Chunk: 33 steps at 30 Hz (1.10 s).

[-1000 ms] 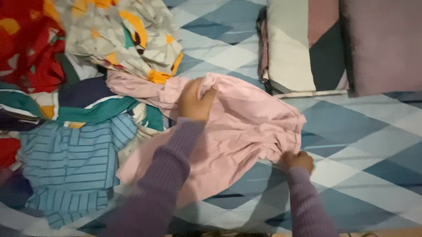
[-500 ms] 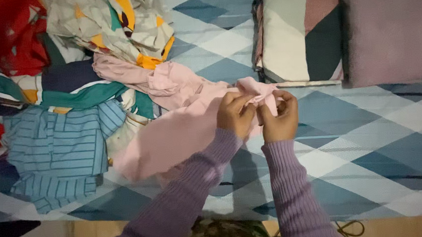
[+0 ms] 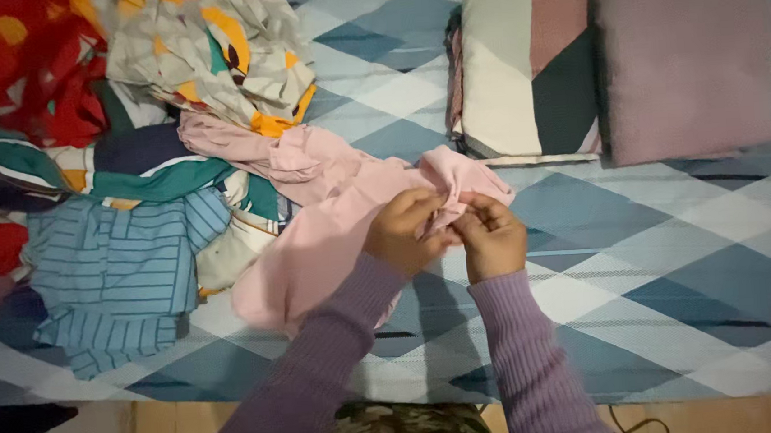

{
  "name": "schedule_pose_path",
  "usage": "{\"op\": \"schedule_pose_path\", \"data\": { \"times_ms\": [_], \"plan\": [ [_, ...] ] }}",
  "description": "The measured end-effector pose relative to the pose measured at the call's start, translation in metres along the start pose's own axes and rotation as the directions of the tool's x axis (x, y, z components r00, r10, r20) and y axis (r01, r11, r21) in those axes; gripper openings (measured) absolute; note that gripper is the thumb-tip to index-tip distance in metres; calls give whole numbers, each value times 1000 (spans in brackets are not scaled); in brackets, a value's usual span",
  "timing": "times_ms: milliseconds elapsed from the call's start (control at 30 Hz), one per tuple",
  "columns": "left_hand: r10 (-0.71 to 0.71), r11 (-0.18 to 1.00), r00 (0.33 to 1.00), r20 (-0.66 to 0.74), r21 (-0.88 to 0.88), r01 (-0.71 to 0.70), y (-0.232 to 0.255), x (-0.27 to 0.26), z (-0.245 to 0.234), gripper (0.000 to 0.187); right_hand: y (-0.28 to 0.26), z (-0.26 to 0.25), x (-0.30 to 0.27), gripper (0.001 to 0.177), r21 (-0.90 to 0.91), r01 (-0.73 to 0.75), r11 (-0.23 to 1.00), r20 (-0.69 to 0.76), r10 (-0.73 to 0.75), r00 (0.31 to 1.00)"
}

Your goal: The person folds a pink towel and places it on the bed. They then fold a multi-colored blanket and a pink shirt, stacking each item neatly on the bed.

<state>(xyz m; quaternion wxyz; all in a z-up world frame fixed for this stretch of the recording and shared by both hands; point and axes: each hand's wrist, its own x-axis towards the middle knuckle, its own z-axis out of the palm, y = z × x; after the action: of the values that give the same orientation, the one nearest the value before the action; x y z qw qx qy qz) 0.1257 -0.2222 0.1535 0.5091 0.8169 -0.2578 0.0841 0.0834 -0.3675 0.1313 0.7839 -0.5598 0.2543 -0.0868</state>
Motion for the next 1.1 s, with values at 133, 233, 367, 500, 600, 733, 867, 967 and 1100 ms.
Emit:
{"op": "schedule_pose_path", "data": {
  "times_ms": [133, 233, 367, 500, 600, 733, 867, 967, 1100],
  "plan": [
    [360, 862, 927, 99, 346, -372, 12, 6, -20, 14, -19, 0, -14, 22, -585, 406, 702, 182, -373, 910],
    [84, 990, 996, -40, 121, -79, 40, 17, -52, 12, -45, -9, -18, 31, -687, 692, 222, 523, -509, 683],
    [491, 852, 869, -55, 236, -467, 77, 53, -131, 16, -69, -24, -4, 39, -784, 613, 101, 621, 160, 767],
    [239, 959, 921, -306, 226, -174, 106, 50, -198, 14, -74, -23, 11, 82, -782, 612, -115, 562, 291, 774],
    [268, 951, 917, -294, 235, -202, 108, 52, -227, 14, -98, -30, 15, 45, -824, 447, -348, 447, 84, 890],
    [69, 997, 851, -521, 72, -37, 85, 83, -262, 10, -192, -27, 34, 36, -839, 378, -392, 500, -277, 821],
    [49, 963, 727, -685, -159, -216, 49, 112, -303, 10, -263, -4, 22, 24, -726, 427, -538, 687, -553, 472],
    [34, 962, 709, -704, -171, -215, 31, 109, -295, 13, -277, 6, 12, 21, -697, 384, -606, 713, -641, 283],
    [73, 986, 735, -674, 159, 48, -1, 61, -278, 14, -250, 0, -1, 23, -767, 269, -583, 639, -656, 401]
  ]
}}
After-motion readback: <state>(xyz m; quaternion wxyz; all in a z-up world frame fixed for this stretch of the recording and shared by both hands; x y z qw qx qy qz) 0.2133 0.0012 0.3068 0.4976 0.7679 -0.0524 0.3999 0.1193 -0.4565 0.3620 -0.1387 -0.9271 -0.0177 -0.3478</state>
